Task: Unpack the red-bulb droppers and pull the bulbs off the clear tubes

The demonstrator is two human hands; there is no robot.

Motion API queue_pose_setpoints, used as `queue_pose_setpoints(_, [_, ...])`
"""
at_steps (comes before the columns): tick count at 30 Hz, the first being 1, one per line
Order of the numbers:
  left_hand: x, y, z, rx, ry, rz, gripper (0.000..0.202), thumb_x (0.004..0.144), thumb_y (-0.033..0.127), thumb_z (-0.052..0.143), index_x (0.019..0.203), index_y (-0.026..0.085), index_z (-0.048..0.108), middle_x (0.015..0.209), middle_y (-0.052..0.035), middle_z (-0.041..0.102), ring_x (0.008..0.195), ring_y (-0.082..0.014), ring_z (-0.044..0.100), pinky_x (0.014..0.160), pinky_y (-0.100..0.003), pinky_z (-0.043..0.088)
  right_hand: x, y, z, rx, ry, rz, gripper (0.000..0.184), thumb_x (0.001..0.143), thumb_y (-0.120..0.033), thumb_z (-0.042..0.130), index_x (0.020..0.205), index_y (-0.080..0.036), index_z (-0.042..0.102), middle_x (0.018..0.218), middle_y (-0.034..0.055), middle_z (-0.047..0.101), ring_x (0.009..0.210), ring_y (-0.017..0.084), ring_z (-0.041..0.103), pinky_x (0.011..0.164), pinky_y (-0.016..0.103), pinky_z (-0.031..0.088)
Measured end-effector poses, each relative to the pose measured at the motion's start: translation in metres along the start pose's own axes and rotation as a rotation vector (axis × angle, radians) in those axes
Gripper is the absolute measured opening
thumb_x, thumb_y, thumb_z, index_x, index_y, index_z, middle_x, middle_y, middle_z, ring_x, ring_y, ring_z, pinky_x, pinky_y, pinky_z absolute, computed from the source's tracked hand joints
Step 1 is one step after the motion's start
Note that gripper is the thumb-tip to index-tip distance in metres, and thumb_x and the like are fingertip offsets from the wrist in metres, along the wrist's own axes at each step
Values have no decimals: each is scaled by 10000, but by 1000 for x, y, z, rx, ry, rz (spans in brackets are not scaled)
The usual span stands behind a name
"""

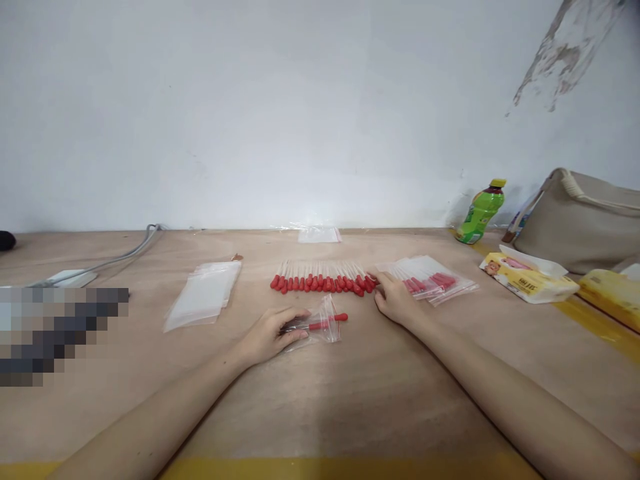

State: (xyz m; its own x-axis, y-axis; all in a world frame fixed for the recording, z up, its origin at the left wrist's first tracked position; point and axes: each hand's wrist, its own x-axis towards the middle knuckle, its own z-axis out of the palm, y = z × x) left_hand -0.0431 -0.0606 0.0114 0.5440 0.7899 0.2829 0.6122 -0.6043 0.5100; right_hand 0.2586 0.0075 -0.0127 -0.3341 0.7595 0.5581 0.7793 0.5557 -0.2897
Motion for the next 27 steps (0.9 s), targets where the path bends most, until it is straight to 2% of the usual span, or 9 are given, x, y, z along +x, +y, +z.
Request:
queue_pose_setpoints(3, [0,0,-1,6,-1,5,331,814,367,529,1096,195,539,1025,-39,629,914,-162,586,804,-279,453,0,-11,-7,-62,145,-5,481,660,-38,409,1122,-142,495,1037,111,577,928,230,534,793,371,406])
queue_pose_setpoints(5, [1,0,-3,15,-22,9,347,811,376,533,1108,197,532,1032,-38,628,912,-162,587,800,-277,453,0,-26,-15,-37,255,-37,341,708,-96,452,1032,-147,544,981,107,599,910,233,532,785,373,393])
queue_pose_setpoints(6, [1,0,-4,20,-36,13,360,808,383,534,1117,199,527,1041,-39,626,916,-164,586,800,-278,452,-1,-35,-18,19,259,-70,251,733,-144,482,969,-155,566,915,95,610,870,219,538,766,355,397])
queue_pose_setpoints(9, [2,1,-6,36,-84,28,412,801,407,535,1160,209,495,1097,-47,603,956,-178,572,816,-292,446,-6,-62,-24,217,7,-190,86,754,-250,545,767,-180,595,710,34,593,696,155,536,677,288,410])
queue_pose_setpoints(12, [2,3,-8,55,-127,39,456,803,423,526,1208,229,449,1158,-53,567,1003,-193,548,852,-323,429,-11,-79,-22,281,-159,-174,77,728,-238,590,771,-180,617,672,14,578,655,136,522,635,264,404])
queue_pose_setpoints(16, [2,6,-8,51,-153,49,487,798,428,532,1231,236,419,1199,-60,535,1051,-206,518,892,-349,404,-9,-85,-12,331,-206,-94,68,735,-162,573,774,-180,625,668,8,571,668,136,514,641,262,396])
queue_pose_setpoints(21, [5,7,-6,22,-154,118,493,787,412,555,1220,223,416,1195,-61,538,1071,-198,506,907,-331,392,-3,-90,-4,390,-258,-106,107,733,-120,548,767,-185,627,709,4,597,688,134,504,666,262,380])
queue_pose_setpoints(24, [5,6,-5,23,-143,125,485,789,408,554,1217,223,418,1189,-59,543,1066,-195,510,901,-327,395,-3,-90,-3,441,-340,-63,73,758,-184,544,755,-173,616,668,-10,576,625,120,483,615,246,368])
queue_pose_setpoints(27, [5,6,-4,23,-136,129,478,787,406,557,1208,220,427,1179,-60,549,1057,-197,515,894,-328,400,-4,-89,-2,449,-373,-79,140,711,-302,630,746,-169,601,731,2,578,701,141,502,653,257,376])
